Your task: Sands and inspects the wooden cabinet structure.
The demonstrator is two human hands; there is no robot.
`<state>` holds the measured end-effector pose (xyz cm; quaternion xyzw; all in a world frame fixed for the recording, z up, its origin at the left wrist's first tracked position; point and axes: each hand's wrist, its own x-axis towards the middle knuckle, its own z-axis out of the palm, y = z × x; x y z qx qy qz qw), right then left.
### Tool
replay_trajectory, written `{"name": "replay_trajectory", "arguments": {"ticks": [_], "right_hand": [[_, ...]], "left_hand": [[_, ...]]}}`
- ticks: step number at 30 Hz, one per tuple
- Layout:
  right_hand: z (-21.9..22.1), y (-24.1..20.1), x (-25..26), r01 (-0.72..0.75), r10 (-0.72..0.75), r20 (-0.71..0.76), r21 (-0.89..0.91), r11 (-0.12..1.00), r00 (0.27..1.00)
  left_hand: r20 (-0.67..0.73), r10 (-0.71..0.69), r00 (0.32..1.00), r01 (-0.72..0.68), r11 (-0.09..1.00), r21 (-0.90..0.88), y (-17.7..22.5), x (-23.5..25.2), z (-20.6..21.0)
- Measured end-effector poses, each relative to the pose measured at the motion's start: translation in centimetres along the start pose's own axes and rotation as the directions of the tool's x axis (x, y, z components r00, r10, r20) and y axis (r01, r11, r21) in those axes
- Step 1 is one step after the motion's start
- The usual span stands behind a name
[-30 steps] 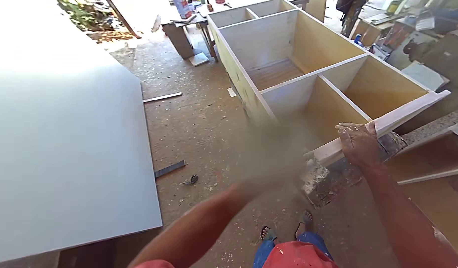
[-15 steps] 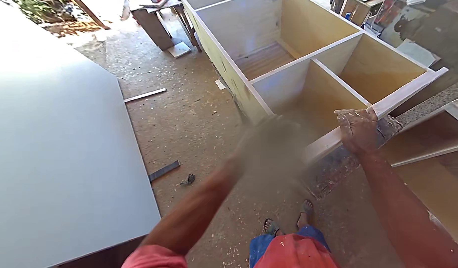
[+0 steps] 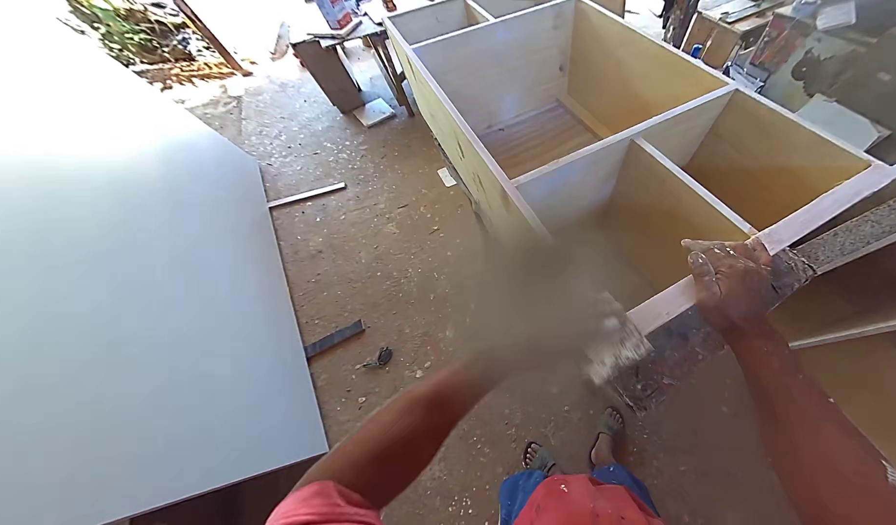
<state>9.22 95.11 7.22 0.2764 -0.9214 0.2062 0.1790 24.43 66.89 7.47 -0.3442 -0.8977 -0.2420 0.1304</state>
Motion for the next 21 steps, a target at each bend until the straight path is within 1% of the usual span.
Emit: {"name": "replay_trajectory", "arguments": {"ticks": [1,3,4,5,6,7,8,9,10,11,12,13,14,15,16,17,18,19,20,21], "right_hand": [[0.0,0.0,0.1,0.000,0.000,0.005,-0.001,1.000,1.000],[0.3,0.1,0.1,0.004,-0.004,-0.002,-0.007,1.000,1.000],[0.4,0.2,0.0,0.003,-0.003,-0.002,-0.008,1.000,1.000],[0.5,0.4,-0.1,0.008,-0.008,-0.013,-0.004,1.000,1.000],[0.5,0.6,-0.2,0.014,-0.014,-0.023,-0.005,1.000,1.000],[0.5,0.8,-0.1,0.020,-0.021,-0.034,-0.007,1.000,0.999],[0.6,0.9,-0.1,0.024,-0.024,-0.047,-0.008,1.000,0.999],[0.8,0.8,0.0,0.026,-0.026,-0.057,-0.007,1.000,0.998],[0.8,0.6,0.2,0.027,-0.028,-0.060,-0.008,1.000,0.998],[0.8,0.5,0.3,0.031,-0.032,-0.059,-0.009,0.999,0.998],[0.8,0.5,0.2,0.035,-0.035,-0.055,-0.009,0.999,0.998],[0.8,0.5,0.2,0.039,-0.039,-0.051,-0.014,0.999,0.998],[0.8,0.6,0.2,0.038,-0.039,-0.050,-0.016,0.999,0.998],[0.8,0.6,0.2,0.037,-0.037,-0.055,-0.014,0.999,0.998],[0.8,0.7,0.1,0.036,-0.037,-0.058,-0.011,0.999,0.998],[0.7,0.8,0.0,0.038,-0.039,-0.068,-0.009,0.999,0.997],[0.8,0.8,0.1,0.038,-0.038,-0.079,-0.006,0.999,0.996],[1.0,0.8,0.2,0.039,-0.039,-0.090,-0.002,0.999,0.995],[1.1,0.8,0.2,0.040,-0.040,-0.094,-0.002,0.999,0.995],[1.1,0.8,0.3,0.044,-0.044,-0.096,-0.002,0.999,0.994]], "left_hand": [[-0.033,-0.037,0.999,0.039,0.998,0.041,-2.3,0.1,-1.2],[-0.120,-0.198,0.973,0.211,0.971,0.111,-8.4,0.2,-3.9],[-0.154,-0.239,0.959,0.265,0.948,0.178,-11.2,-0.1,-4.6],[-0.177,-0.244,0.954,0.279,0.936,0.215,-12.1,0.0,-4.9],[-0.186,-0.212,0.959,0.251,0.943,0.217,-11.1,0.1,-4.3],[-0.182,-0.166,0.969,0.198,0.964,0.175,-8.2,0.4,-3.2],[-0.144,-0.109,0.984,0.126,0.985,0.119,-5.0,0.4,-1.7],[-0.087,-0.029,0.996,0.035,0.998,0.060,-2.7,0.3,-0.5],[-0.011,0.023,1.000,-0.023,1.000,0.013,-1.8,0.5,-0.6],[0.020,0.022,1.000,-0.022,1.000,0.003,-2.5,0.8,-1.5],[0.002,-0.016,1.000,0.016,0.998,0.064,-4.8,0.8,-2.7],[-0.040,-0.088,0.995,0.092,0.986,0.140,-8.2,0.5,-4.0],[-0.074,-0.160,0.984,0.173,0.957,0.233,-12.0,0.0,-5.2],[-0.110,-0.228,0.967,0.251,0.920,0.300,-14.8,-0.4,-6.3],[-0.143,-0.263,0.954,0.296,0.902,0.314,-15.7,-0.2,-6.7],[-0.165,-0.258,0.952,0.297,0.907,0.300,-14.5,0.2,-6.2],[-0.160,-0.221,0.962,0.257,0.930,0.262,-11.7,0.9,-5.2],[-0.127,-0.164,0.978,0.190,0.955,0.228,-8.7,1.2,-3.9],[-0.064,-0.092,0.994,0.103,0.975,0.196,-6.7,1.3,-2.7],[0.006,-0.029,1.000,0.028,0.986,0.163,-6.5,1.4,-2.3]]}}
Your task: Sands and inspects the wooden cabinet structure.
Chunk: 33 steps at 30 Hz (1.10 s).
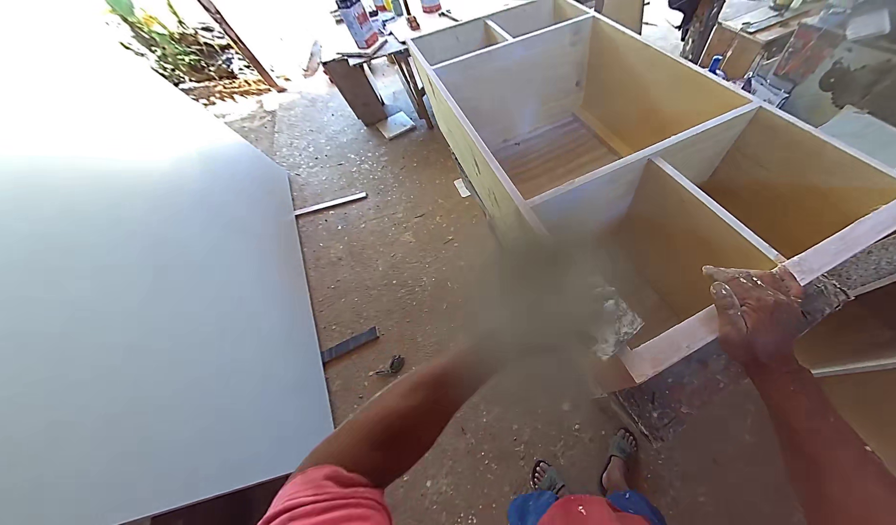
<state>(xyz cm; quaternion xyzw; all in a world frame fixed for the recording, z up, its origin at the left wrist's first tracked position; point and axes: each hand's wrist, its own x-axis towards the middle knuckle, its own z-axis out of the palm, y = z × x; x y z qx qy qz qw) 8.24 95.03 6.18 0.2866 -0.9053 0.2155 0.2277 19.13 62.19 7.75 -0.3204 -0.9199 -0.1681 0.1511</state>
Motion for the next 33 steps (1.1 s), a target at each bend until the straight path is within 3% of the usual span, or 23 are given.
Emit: {"name": "replay_trajectory", "arguments": {"ticks": [2,4,5,7,8,9,10,11,12,13,14,15,16,18,20,22,26,28,30,32,33], "right_hand": [[-0.1,0.1,-0.1,0.007,-0.007,0.017,-0.011,1.000,1.000],[-0.1,0.2,-0.2,0.009,-0.008,0.025,-0.013,1.000,1.000],[0.0,0.2,-0.2,0.008,-0.008,0.017,-0.014,1.000,1.000],[0.0,0.4,-0.4,0.007,-0.007,0.011,-0.010,1.000,1.000],[0.0,0.6,-0.5,0.007,-0.007,0.012,-0.009,1.000,1.000],[0.0,0.7,-0.5,0.010,-0.010,0.007,-0.010,1.000,1.000],[0.1,0.7,-0.5,0.013,-0.013,0.001,-0.007,1.000,1.000],[0.1,0.7,-0.4,0.014,-0.014,-0.004,-0.003,1.000,1.000],[0.1,0.6,-0.5,0.013,-0.013,-0.003,0.002,1.000,1.000],[0.1,0.6,-0.6,0.014,-0.014,0.002,0.006,1.000,1.000],[0.1,0.6,-0.6,0.017,-0.017,-0.004,0.005,1.000,1.000],[0.1,0.6,-0.6,0.021,-0.020,-0.016,0.004,1.000,1.000],[0.1,0.6,-0.6,0.023,-0.022,-0.022,0.006,1.000,1.000],[0.2,0.8,-0.5,0.027,-0.026,-0.038,0.010,1.000,0.999],[0.3,0.7,-0.7,0.023,-0.023,-0.040,0.013,1.000,0.999],[0.3,0.7,-0.4,0.025,-0.024,-0.048,0.014,1.000,0.999],[0.3,0.7,-0.6,0.022,-0.021,-0.040,0.027,0.999,0.999],[0.4,0.7,-0.5,0.026,-0.023,-0.065,0.037,0.999,0.998],[0.4,0.5,-0.5,0.030,-0.027,-0.077,0.043,0.999,0.997],[0.5,0.4,-0.4,0.033,-0.030,-0.092,0.032,0.999,0.995],[0.6,0.3,-0.4,0.037,-0.034,-0.094,0.029,0.999,0.995]], "left_hand": [[0.066,0.045,0.997,-0.047,0.999,0.027,-4.1,0.1,-0.9],[0.204,-0.058,0.977,0.023,0.985,0.172,-8.9,1.7,-4.6],[0.323,-0.159,0.933,0.071,0.961,0.269,-9.4,3.5,-6.6],[0.580,-0.335,0.743,0.105,0.914,0.393,-6.7,8.0,-8.7],[0.669,-0.348,0.657,0.100,0.919,0.380,-4.5,9.7,-8.8],[0.704,-0.312,0.639,0.074,0.935,0.347,-3.0,10.5,-8.1],[0.684,-0.245,0.687,0.032,0.951,0.309,-2.7,10.4,-7.0],[0.599,-0.159,0.785,-0.015,0.962,0.274,-4.1,9.7,-5.7],[0.582,-0.159,0.798,-0.012,0.960,0.278,-5.3,9.5,-5.8],[0.642,-0.271,0.718,0.037,0.935,0.353,-5.5,10.1,-7.2],[0.700,-0.433,0.568,0.103,0.881,0.462,-5.0,11.5,-9.3],[0.703,-0.528,0.476,0.132,0.833,0.537,-5.1,12.4,-10.5],[0.695,-0.549,0.464,0.146,0.821,0.552,-4.8,12.4,-10.9],[0.711,-0.407,0.574,0.090,0.894,0.439,-2.3,11.4,-10.1],[0.710,-0.125,0.693,-0.024,0.980,0.197,0.8,10.0,-7.9],[0.659,-0.012,0.752,-0.074,0.992,0.102,1.0,9.0,-6.5],[0.466,-0.276,0.840,0.096,0.923,0.373,-4.9,5.6,-6.1],[0.298,-0.279,0.913,0.173,0.926,0.336,-2.0,3.8,-5.1],[0.068,-0.256,0.964,0.241,0.954,0.181,2.7,1.2,-1.4],[-0.122,-0.190,0.974,0.200,0.977,0.071,2.4,-1.1,1.8],[-0.138,-0.194,0.971,0.202,0.978,0.051,1.1,-1.2,1.5]]}}
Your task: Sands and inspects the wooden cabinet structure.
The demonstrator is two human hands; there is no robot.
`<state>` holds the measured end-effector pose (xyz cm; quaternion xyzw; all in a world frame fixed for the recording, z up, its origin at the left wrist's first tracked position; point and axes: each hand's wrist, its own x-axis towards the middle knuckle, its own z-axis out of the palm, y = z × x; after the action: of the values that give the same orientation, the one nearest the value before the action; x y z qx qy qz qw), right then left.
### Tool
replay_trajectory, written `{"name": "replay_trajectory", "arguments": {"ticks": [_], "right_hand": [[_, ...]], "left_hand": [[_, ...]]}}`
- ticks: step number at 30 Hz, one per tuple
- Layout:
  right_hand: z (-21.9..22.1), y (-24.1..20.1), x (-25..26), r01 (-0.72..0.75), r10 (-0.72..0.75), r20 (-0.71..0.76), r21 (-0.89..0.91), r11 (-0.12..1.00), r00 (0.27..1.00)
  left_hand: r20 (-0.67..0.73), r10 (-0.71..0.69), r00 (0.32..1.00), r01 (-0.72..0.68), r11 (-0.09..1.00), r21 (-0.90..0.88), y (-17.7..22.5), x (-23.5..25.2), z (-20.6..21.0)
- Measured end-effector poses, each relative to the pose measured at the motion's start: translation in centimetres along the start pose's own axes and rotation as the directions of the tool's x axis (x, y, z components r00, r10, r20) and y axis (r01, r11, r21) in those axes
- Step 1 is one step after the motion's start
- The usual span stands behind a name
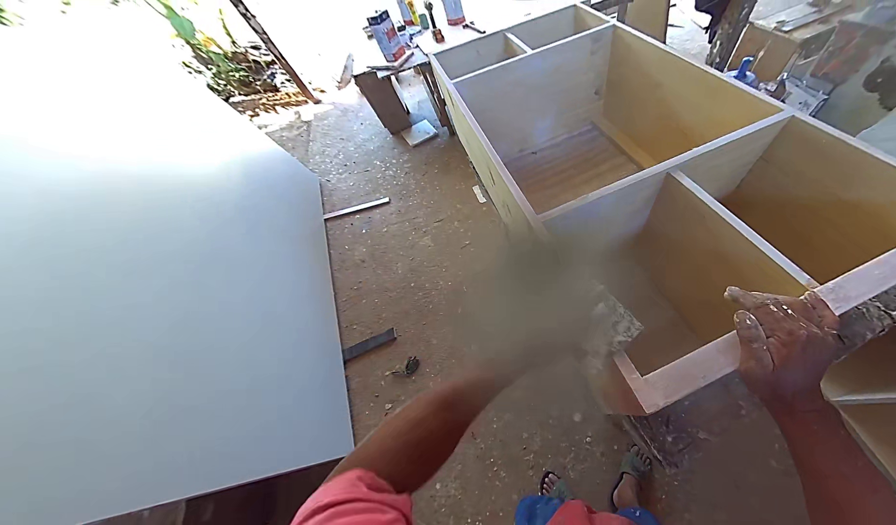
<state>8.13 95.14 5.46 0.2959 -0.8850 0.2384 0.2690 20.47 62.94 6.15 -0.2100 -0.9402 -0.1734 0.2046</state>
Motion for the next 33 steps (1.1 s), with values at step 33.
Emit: {"name": "replay_trajectory", "arguments": {"ticks": [33], "right_hand": [[-5.6,-1.0,-2.4,-0.053,-0.201,0.242,0.752,0.657,0.949]], "left_hand": [[0.240,-0.277,0.930,0.360,0.571,-0.738,19.4,-3.4,-1.0]]}}
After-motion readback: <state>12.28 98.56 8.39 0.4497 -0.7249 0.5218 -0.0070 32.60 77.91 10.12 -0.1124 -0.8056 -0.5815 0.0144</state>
